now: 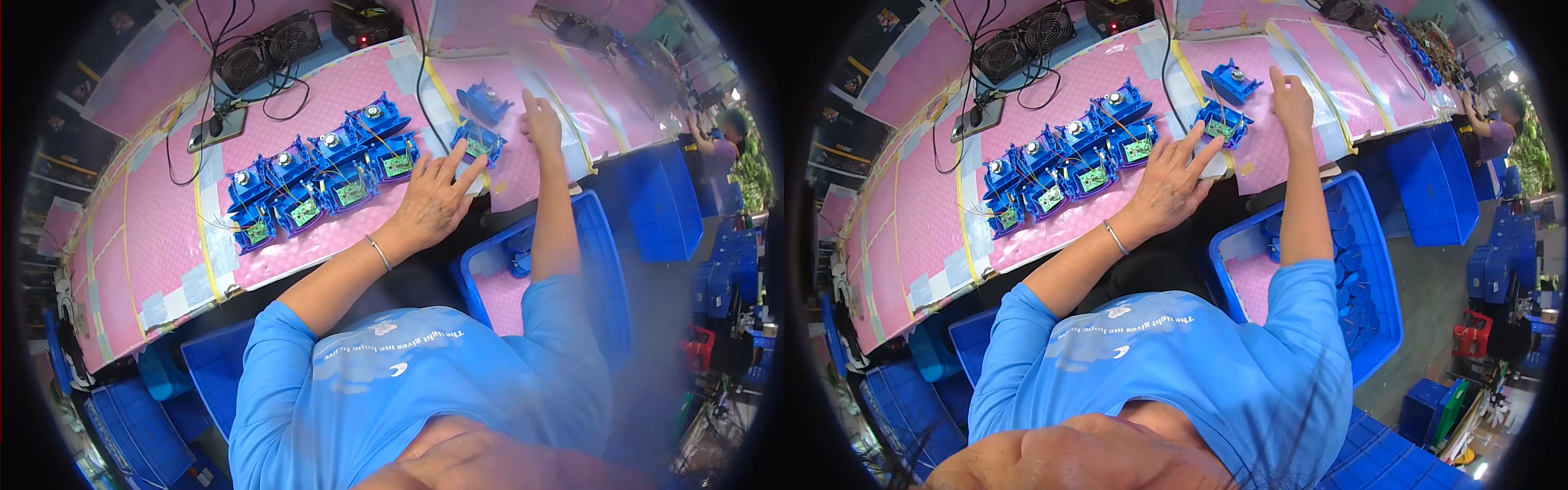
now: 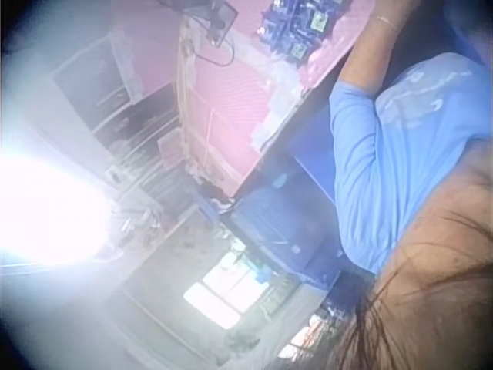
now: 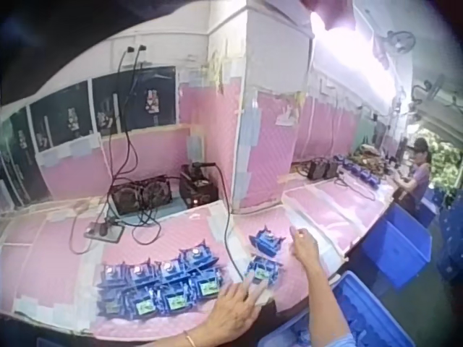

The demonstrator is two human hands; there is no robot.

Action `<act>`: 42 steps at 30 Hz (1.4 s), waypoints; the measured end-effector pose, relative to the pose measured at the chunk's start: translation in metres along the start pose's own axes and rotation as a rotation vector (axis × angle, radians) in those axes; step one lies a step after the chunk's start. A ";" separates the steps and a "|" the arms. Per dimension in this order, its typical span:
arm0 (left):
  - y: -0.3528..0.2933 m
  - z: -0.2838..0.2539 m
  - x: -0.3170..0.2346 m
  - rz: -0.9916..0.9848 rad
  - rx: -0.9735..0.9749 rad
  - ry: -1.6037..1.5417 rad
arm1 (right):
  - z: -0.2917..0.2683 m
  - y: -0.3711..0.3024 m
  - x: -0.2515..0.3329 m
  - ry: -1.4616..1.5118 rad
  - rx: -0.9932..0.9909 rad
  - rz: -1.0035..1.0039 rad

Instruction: Soldering wires to electronic components within plastic housings at a factory workbench.

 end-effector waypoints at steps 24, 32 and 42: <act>0.001 -0.136 0.005 0.034 -0.144 -0.679 | 0.119 -0.035 0.066 0.748 0.361 -0.129; -0.001 -0.289 -0.014 -0.183 -0.240 -1.037 | 0.113 -0.031 0.130 0.544 0.344 -0.367; -0.069 -0.296 0.045 0.145 -0.557 -1.019 | 0.133 -0.132 0.308 0.732 0.645 -0.772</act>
Point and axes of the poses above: each hand's wrist, its own y-axis towards the middle knuckle, its own z-axis out of the palm, x = y × z, the point moved 9 cm from there along y, towards the middle knuckle, and after that the axes turned 10 degrees about y, right-handed, at the moved point
